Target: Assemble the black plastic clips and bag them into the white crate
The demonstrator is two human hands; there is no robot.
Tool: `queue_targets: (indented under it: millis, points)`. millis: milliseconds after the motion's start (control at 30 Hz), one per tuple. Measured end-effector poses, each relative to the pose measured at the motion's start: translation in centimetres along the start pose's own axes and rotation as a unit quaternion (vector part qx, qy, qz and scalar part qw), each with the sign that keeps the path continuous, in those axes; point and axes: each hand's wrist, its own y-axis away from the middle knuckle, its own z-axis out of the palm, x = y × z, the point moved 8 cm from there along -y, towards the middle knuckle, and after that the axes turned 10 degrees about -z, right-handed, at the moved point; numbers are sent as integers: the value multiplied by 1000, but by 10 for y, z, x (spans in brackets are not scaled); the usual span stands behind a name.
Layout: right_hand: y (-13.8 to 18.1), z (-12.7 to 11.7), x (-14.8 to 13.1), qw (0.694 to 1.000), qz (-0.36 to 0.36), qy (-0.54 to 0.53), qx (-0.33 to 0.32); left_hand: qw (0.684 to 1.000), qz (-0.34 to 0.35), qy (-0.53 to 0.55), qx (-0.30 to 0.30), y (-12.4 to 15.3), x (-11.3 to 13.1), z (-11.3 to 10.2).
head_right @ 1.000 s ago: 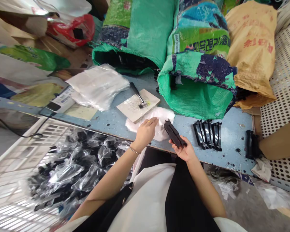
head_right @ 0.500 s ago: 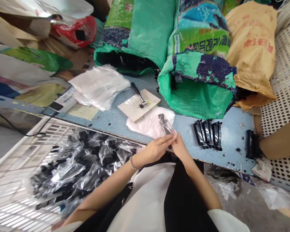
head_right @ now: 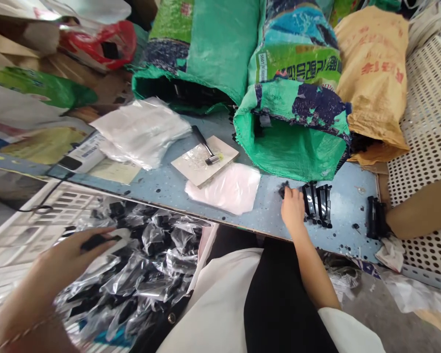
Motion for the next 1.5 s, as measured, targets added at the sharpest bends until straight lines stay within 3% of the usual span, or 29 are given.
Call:
queue_targets:
  millis: [67, 100, 167, 233, 333, 400, 467, 567, 733, 867, 933, 967, 1000, 1067, 1133, 1200, 1267, 1333, 1433, 1500]
  points:
    - [7, 10, -21, 995, -85, -22, -40, 997, -33, -50, 43, -17, -21, 3]
    - [12, 12, -28, 991, -118, -38, -52, 996, -45, -55, 47, -23, -21, 9]
    - [21, 10, -32, 984, -149, -76, -56, 998, -54, -7, 11, -30, 5, 32]
    - [26, 6, -25, 979, -156, -123, -46, 994, -25, 95, -41, -30, 62, 65]
    - [29, -2, -12, 976, -146, -161, 8, 966, 119, 215, -83, -17, 182, 119]
    - [35, -8, -3, 985, -112, -113, 63, 961, 196, 179, -75, -8, 245, 154]
    - [46, -10, 0, 993, -85, -32, 75, 970, 212, 101, -67, -5, 278, 184]
    - [60, -6, 2, 994, -93, 52, 9, 974, 185, 83, -99, -13, 279, 205]
    - [57, -15, 22, 989, -67, 120, -52, 963, 171, 139, -155, -27, 256, 204]
    - [40, -18, 31, 995, -71, 27, -70, 962, 135, 184, -150, -29, 252, 201]
    - [37, -13, 31, 988, -47, -129, -72, 963, 121, 195, -141, -28, 253, 201]
    - [37, -8, 27, 965, -26, -249, -75, 964, 121, 192, -137, -27, 254, 202]
    - [38, 1, 19, 918, 0, -388, -83, 965, 122, 189, -132, -26, 255, 203]
    - [44, 26, -7, 763, 53, -632, -123, 966, 127, 187, -123, -27, 255, 204]
    - [54, 54, -37, 604, 107, -771, -173, 961, 135, 210, -114, -28, 252, 201]
    - [63, 79, -56, 498, 171, -826, -201, 953, 149, 249, -91, -29, 247, 193]
    - [70, 98, -61, 445, 223, -842, -206, 949, 182, 254, -52, -27, 244, 180]
    - [74, 108, -60, 415, 249, -849, -211, 954, 233, 189, -18, -21, 245, 171]
    - [77, 105, -59, 368, 262, -863, -226, 959, 278, 59, -5, -12, 249, 175]
    - [75, 99, -65, 328, 259, -877, -235, 959, 278, 43, -10, -10, 250, 180]
